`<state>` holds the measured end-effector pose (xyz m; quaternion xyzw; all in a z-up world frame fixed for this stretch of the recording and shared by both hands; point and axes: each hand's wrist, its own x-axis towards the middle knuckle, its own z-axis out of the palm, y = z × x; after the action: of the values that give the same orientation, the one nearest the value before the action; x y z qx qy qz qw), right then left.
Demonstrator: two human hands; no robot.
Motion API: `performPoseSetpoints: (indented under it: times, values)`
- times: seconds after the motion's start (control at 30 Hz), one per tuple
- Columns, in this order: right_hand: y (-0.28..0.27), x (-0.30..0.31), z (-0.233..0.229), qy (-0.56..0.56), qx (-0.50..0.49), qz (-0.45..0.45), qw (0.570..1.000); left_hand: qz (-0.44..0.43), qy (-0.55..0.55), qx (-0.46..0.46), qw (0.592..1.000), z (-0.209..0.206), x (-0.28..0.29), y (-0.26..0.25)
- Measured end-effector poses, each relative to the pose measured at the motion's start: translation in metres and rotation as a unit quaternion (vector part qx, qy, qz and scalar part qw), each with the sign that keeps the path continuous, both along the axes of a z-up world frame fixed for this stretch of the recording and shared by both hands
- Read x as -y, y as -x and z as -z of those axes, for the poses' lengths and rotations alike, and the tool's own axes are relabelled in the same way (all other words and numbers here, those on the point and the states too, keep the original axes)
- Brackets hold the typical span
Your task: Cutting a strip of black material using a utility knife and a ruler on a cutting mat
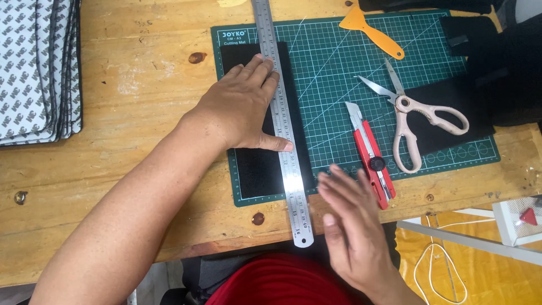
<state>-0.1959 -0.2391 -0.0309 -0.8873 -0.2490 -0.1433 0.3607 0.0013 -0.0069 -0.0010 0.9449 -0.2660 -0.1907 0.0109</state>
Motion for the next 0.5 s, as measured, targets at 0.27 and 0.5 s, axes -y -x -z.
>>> performPoseSetpoints:
  times: [0.27, 0.5]
  values:
    - [0.014, 0.001, 0.004, 0.066, 0.078, -0.015, 0.995, 0.004, 0.014, 0.01, 1.0, 0.004, -0.001, -0.001]
    - [0.014, -0.007, -0.014, 0.111, 0.07, -0.051, 0.99, 0.002, 0.009, 0.008, 1.0, 0.003, -0.001, 0.0]
